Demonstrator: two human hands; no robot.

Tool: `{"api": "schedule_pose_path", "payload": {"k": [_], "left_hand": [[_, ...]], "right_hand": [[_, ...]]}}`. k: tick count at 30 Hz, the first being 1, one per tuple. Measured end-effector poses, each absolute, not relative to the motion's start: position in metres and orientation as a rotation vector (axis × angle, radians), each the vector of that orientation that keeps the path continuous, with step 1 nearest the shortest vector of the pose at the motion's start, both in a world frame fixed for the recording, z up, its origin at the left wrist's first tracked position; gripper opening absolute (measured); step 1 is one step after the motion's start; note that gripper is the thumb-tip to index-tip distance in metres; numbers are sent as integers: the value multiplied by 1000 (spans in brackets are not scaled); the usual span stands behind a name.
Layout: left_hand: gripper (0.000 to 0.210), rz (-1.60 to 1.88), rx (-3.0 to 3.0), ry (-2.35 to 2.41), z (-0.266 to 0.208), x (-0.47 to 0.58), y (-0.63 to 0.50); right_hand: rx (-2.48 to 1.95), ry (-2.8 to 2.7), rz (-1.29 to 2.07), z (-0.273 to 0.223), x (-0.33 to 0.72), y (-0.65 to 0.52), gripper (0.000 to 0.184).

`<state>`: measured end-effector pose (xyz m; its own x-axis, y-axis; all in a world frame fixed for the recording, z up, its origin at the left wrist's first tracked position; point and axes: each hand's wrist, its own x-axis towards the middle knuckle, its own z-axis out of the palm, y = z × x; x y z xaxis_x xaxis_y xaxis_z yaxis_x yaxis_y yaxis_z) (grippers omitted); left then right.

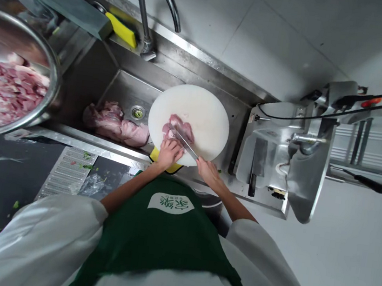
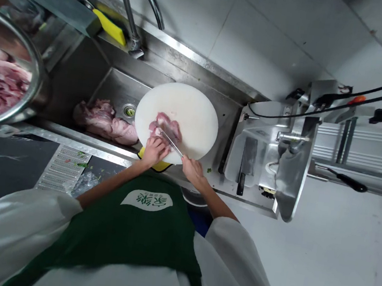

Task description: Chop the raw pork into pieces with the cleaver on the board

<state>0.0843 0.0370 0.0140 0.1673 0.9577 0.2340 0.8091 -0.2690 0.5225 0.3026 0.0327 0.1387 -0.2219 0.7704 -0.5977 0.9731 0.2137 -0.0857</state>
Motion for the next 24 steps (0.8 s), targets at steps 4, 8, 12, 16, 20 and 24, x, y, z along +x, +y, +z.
{"api": "schedule_pose_path", "payload": {"k": [4, 8, 12, 16, 20, 24], "left_hand": [[25, 645, 2237, 1631, 11, 102, 50], [26, 585, 2254, 1573, 9, 99, 58], [25, 580, 2261, 1522, 8, 92, 61], [26, 607, 2261, 1518, 4, 89, 62], [28, 616, 2293, 1516, 0, 90, 63], [28, 607, 2331, 1481, 1, 85, 65]], "right_hand": [[1612, 1960, -617, 134, 327, 10, 42], [1639, 1962, -686, 126, 300, 32, 42], [1643, 2145, -713, 114, 253, 75, 45], [1624, 2069, -734, 119, 287, 58, 42], [1616, 1912, -702, 128, 325, 28, 37], [1629, 2062, -758, 116, 285, 58, 39]]}}
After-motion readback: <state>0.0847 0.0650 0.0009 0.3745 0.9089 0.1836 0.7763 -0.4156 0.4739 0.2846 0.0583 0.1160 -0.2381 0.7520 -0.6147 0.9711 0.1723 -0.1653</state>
